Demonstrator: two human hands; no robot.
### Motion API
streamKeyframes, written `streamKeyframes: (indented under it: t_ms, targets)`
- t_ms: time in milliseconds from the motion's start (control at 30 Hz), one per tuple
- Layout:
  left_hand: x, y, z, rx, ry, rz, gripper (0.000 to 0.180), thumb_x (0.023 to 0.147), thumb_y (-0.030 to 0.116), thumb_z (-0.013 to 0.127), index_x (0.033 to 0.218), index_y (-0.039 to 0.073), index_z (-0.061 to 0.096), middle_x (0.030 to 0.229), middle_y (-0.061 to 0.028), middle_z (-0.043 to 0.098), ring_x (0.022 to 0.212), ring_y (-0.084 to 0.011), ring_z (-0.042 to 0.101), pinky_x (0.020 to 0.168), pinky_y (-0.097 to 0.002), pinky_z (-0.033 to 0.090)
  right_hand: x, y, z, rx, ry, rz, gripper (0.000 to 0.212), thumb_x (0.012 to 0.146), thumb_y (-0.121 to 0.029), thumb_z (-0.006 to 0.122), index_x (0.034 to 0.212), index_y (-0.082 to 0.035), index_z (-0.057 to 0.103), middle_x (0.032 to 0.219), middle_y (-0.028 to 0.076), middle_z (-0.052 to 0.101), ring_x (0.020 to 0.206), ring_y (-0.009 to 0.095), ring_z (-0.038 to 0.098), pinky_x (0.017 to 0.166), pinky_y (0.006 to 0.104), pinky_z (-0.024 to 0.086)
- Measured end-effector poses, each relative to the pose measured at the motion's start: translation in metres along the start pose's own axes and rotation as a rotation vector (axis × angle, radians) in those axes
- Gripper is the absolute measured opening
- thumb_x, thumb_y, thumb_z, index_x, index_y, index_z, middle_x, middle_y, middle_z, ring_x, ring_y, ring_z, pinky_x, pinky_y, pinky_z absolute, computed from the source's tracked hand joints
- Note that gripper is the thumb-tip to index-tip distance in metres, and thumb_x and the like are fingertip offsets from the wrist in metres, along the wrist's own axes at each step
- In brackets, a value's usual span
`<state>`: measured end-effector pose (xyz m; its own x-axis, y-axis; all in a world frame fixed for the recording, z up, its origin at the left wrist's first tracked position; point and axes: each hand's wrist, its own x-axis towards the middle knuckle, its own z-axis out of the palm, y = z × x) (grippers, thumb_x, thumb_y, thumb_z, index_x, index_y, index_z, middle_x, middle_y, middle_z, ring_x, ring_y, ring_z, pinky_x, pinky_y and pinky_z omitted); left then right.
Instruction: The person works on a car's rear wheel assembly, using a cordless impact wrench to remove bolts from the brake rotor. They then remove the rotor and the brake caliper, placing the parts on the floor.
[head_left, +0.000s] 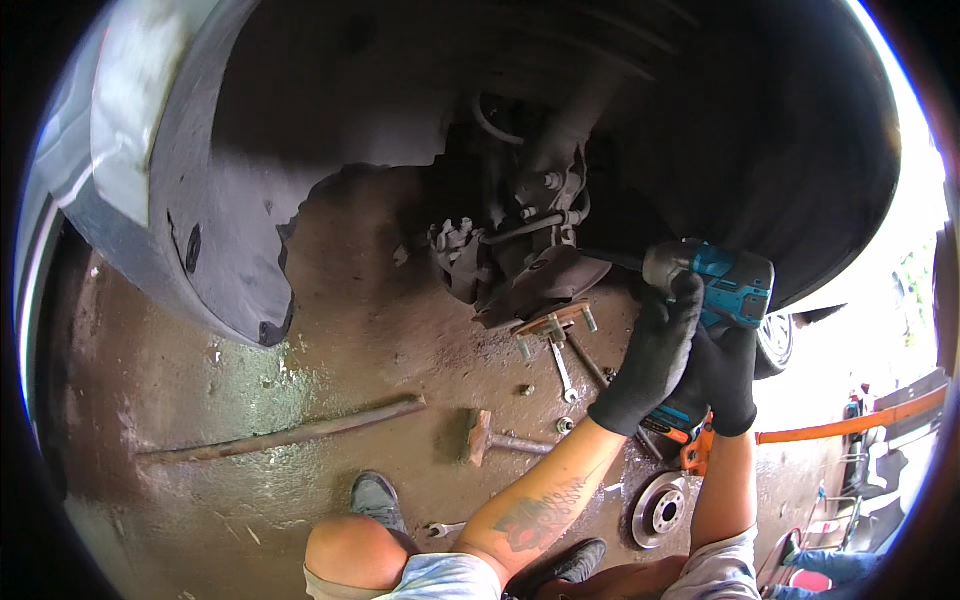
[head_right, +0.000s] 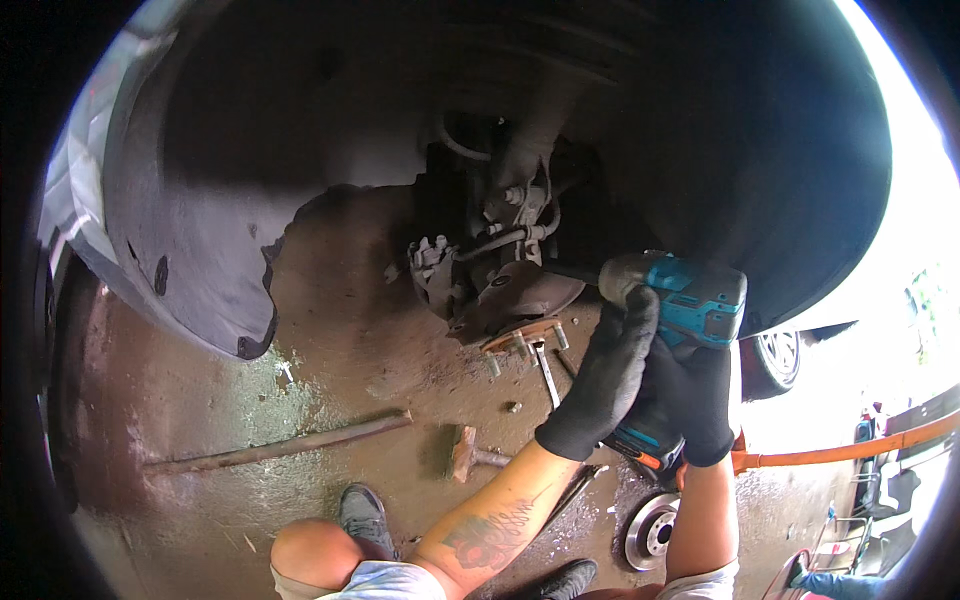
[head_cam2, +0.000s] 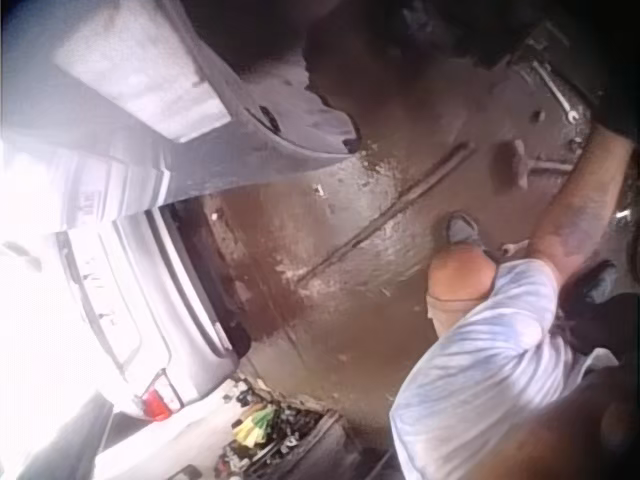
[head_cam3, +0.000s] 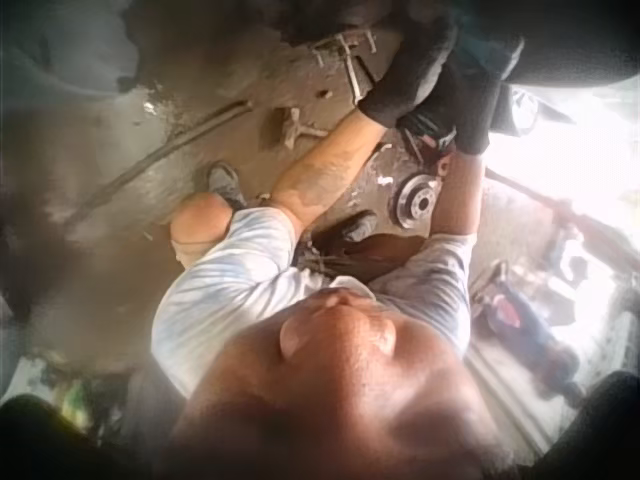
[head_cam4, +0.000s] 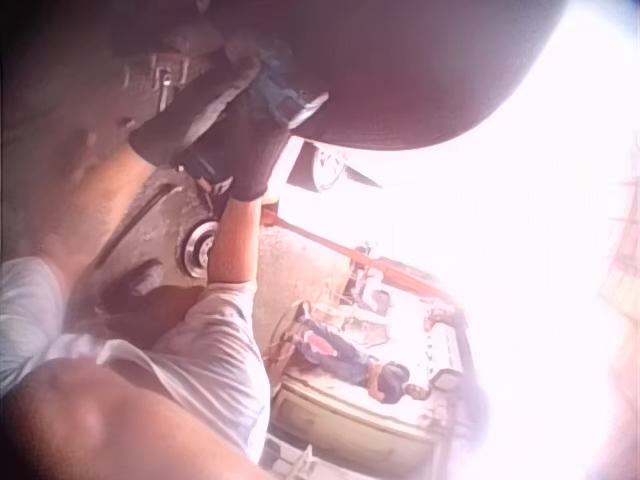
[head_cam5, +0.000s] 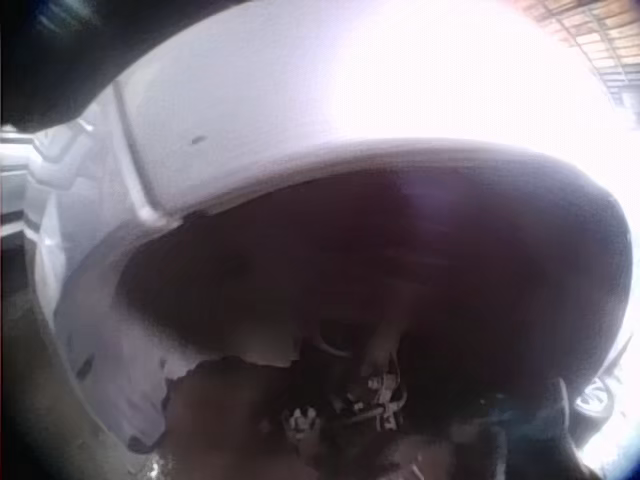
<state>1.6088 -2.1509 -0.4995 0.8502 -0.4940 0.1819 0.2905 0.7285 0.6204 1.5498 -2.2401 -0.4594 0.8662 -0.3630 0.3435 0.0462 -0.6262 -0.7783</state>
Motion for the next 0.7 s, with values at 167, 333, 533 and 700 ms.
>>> streamKeyframes:
  t_ms: [167, 333, 533, 700]
  targets:
    - [0.019, -0.015, -0.009, -0.046, -0.061, 0.004, 0.068, 0.097, 0.054, 0.048, 0.130, -0.005, 0.042, 0.111, -0.0161, 0.058, 0.102, -0.0190, 0.055, 0.092, -0.0299, 0.042, 0.008, -0.001, -0.004, -0.053, 0.028, 0.121, 0.030, 0.083, 0.000, 0.064, 0.113, 0.001, 0.060, 0.101, 0.009, 0.068, 0.088, 0.015, 0.063, 0.076, 0.0287, 0.050]
    - [0.020, -0.005, -0.011, -0.008, -0.005, 0.041, 0.066, 0.097, 0.052, 0.050, 0.132, -0.005, 0.042, 0.119, -0.0168, 0.056, 0.109, -0.0208, 0.053, 0.094, -0.0311, 0.041, 0.014, -0.009, 0.005, -0.018, -0.006, 0.174, 0.025, 0.082, -0.001, 0.065, 0.107, 0.001, 0.061, 0.087, 0.004, 0.066, 0.074, 0.010, 0.060, 0.063, 0.0244, 0.047]
    - [0.025, 0.000, -0.015, 0.000, 0.017, 0.081, 0.065, 0.097, 0.050, 0.053, 0.134, -0.002, 0.042, 0.127, -0.0162, 0.052, 0.116, -0.0215, 0.050, 0.099, -0.0319, 0.039, 0.018, -0.020, 0.013, -0.222, 0.048, 0.067, 0.020, 0.084, -0.001, 0.064, 0.104, 0.001, 0.060, 0.086, 0.003, 0.064, 0.073, 0.009, 0.056, 0.064, 0.0248, 0.046]
    - [0.027, -0.003, -0.022, -0.123, -0.023, -0.012, 0.069, 0.095, 0.060, 0.047, 0.133, 0.003, 0.046, 0.123, -0.0103, 0.057, 0.110, -0.0159, 0.055, 0.092, -0.0291, 0.046, 0.019, -0.030, 0.037, -0.128, 0.087, 0.028, 0.027, 0.085, -0.002, 0.066, 0.110, 0.001, 0.059, 0.096, 0.007, 0.067, 0.080, 0.013, 0.061, 0.071, 0.0278, 0.049]
